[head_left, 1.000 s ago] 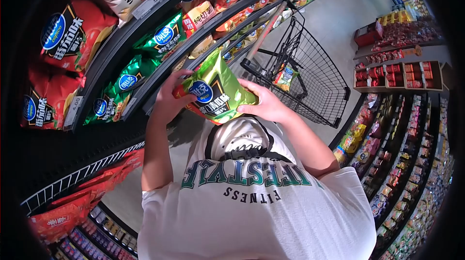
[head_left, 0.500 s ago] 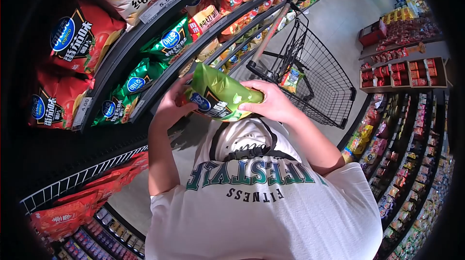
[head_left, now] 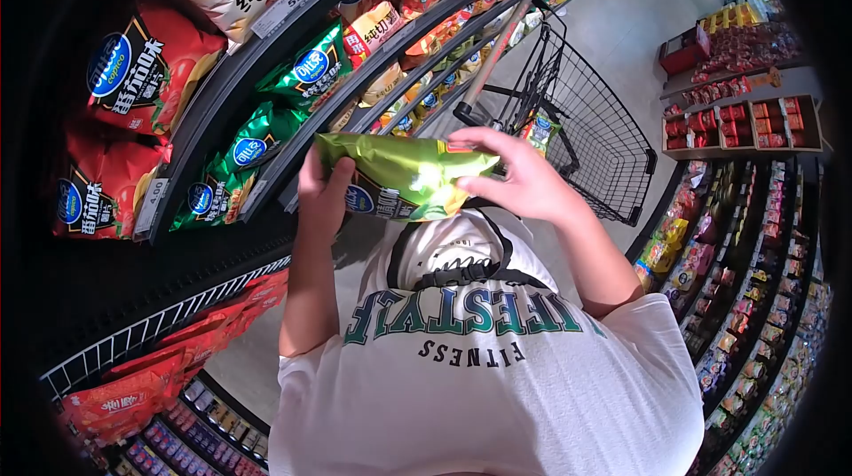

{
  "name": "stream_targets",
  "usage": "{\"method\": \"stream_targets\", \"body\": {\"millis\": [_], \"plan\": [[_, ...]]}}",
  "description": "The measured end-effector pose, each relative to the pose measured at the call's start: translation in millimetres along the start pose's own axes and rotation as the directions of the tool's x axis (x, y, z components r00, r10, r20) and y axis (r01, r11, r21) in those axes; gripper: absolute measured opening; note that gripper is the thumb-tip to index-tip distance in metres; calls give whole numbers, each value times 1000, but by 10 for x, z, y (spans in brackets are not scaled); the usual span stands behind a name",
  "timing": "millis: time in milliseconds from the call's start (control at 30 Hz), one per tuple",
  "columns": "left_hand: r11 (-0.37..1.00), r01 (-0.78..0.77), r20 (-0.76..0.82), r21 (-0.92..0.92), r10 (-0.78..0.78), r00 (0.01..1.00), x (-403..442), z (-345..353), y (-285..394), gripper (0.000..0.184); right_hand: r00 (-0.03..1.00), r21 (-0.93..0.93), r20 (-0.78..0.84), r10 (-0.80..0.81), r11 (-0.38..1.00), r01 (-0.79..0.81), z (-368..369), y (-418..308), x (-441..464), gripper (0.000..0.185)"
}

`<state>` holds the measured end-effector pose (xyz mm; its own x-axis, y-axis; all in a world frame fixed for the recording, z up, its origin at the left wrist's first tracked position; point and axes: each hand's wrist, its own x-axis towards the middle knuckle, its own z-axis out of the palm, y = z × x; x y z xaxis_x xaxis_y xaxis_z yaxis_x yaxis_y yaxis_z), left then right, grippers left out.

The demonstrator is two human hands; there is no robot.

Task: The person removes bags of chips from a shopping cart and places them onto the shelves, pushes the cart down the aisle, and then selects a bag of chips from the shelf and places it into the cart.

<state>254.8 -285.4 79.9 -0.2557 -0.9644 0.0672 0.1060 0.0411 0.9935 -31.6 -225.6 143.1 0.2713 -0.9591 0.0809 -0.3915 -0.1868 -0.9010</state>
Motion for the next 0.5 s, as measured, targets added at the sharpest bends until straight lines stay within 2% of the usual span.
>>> {"method": "stream_targets", "body": {"millis": [33, 100, 133, 267, 367, 400, 500], "plan": [[998, 16, -24, -64, -18, 1000, 22, 3, 22, 41, 997, 163, -44, 56, 985, -48, -4, 63, -36, 39], [989, 38, -53, -143, -46, 998, 47, -18, 8, 42, 978, 478, -97, 183, 871, -115, 11, 153, -73, 27], [986, 43, -65, -158, -54, 996, 46, -43, -34, 43, 966, 507, -142, 217, 854, -117, 18, 141, -87, 14], [965, 112, -77, -235, -134, 988, 34, 57, 25, 46, 948, 411, -261, 182, 909, -61, 68, 239, -104, 11], [980, 5, -104, -201, -27, 994, 22, 2, -152, 51, 938, 325, -317, 143, 945, -34, 76, 176, -92, 9], [981, -17, -143, -194, -11, 990, -2, 33, -165, 44, 933, 291, -330, 140, 956, -40, 77, 179, -94, 9], [984, -8, -172, -178, -23, 985, -10, 56, -143, 38, 917, 180, -386, 102, 983, -33, 76, 178, -98, 9]]}}
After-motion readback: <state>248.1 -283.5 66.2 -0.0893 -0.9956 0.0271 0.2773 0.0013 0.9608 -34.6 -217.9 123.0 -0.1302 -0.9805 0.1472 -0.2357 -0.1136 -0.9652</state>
